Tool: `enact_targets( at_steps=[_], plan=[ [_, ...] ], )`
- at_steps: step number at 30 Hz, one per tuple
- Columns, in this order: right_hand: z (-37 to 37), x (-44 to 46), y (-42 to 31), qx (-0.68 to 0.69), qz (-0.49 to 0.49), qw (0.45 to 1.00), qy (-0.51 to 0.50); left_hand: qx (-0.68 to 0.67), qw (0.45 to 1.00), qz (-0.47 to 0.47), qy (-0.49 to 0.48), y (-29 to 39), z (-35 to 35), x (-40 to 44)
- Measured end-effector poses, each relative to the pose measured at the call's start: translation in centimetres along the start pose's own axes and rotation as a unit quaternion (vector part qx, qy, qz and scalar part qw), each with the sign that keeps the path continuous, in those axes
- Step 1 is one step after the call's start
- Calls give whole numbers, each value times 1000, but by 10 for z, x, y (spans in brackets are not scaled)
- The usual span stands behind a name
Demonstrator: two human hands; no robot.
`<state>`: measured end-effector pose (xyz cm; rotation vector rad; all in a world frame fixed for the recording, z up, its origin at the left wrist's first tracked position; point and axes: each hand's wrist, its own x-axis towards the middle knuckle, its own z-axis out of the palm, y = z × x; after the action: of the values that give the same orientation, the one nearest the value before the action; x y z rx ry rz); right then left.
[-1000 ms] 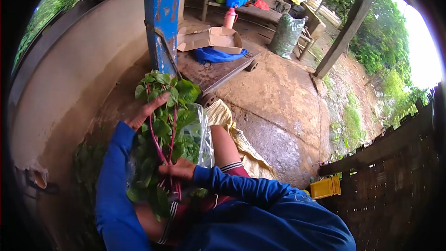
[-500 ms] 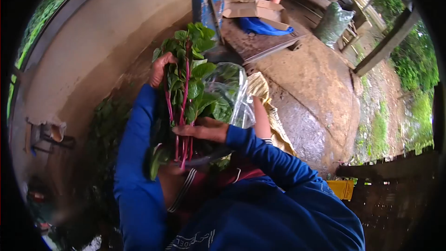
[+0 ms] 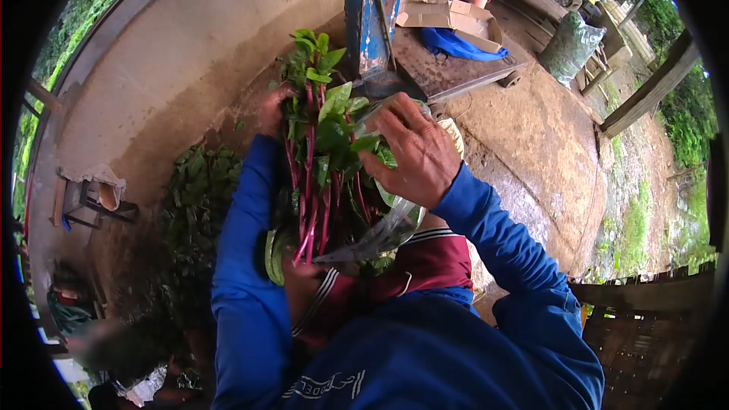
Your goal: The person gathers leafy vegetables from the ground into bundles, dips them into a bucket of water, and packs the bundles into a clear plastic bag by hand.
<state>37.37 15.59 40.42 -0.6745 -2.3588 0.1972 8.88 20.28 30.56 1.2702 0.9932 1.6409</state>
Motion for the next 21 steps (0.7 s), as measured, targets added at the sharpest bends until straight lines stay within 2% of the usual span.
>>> enact_targets(
  at_steps=[1, 3, 5, 8, 11, 13, 14, 15, 16, 19, 21],
  plan=[
    [0, 2, 1, -1, -3, 1000, 2, -55, 995, -76, 21, 8, 11, -1],
    [1, 3, 4, -51, -31, 998, 2, -32, 996, -79, 35, 6, 19, 3],
    [14, -4, 15, -87, -6, 996, -23, 30, 989, -105, -99, -19, 8, 17],
    [35, -16, 36, -161, 43, 984, -56, 71, 981, -124, -133, -23, 24, 20],
    [43, -27, 45, -127, 80, 983, -102, 128, 971, -115, -163, -29, 31, 24],
    [40, -26, 49, -137, 76, 983, -91, 200, 939, -110, -259, -16, 45, 30],
    [37, -25, 50, -128, 100, 977, -137, 207, 936, -142, -247, -8, 55, 25],
    [33, -23, 54, -119, 125, 968, -182, 205, 936, -140, -250, -16, 56, 28],
    [32, -24, 59, -121, 128, 968, -181, 200, 934, -123, -271, -25, 56, 30],
    [37, -28, 80, -60, 88, 973, -205, 203, 931, -102, -285, -41, 57, 38],
    [39, -29, 86, -17, 52, 970, -236, 172, 925, -47, -336, -46, 54, 50]
  ],
)
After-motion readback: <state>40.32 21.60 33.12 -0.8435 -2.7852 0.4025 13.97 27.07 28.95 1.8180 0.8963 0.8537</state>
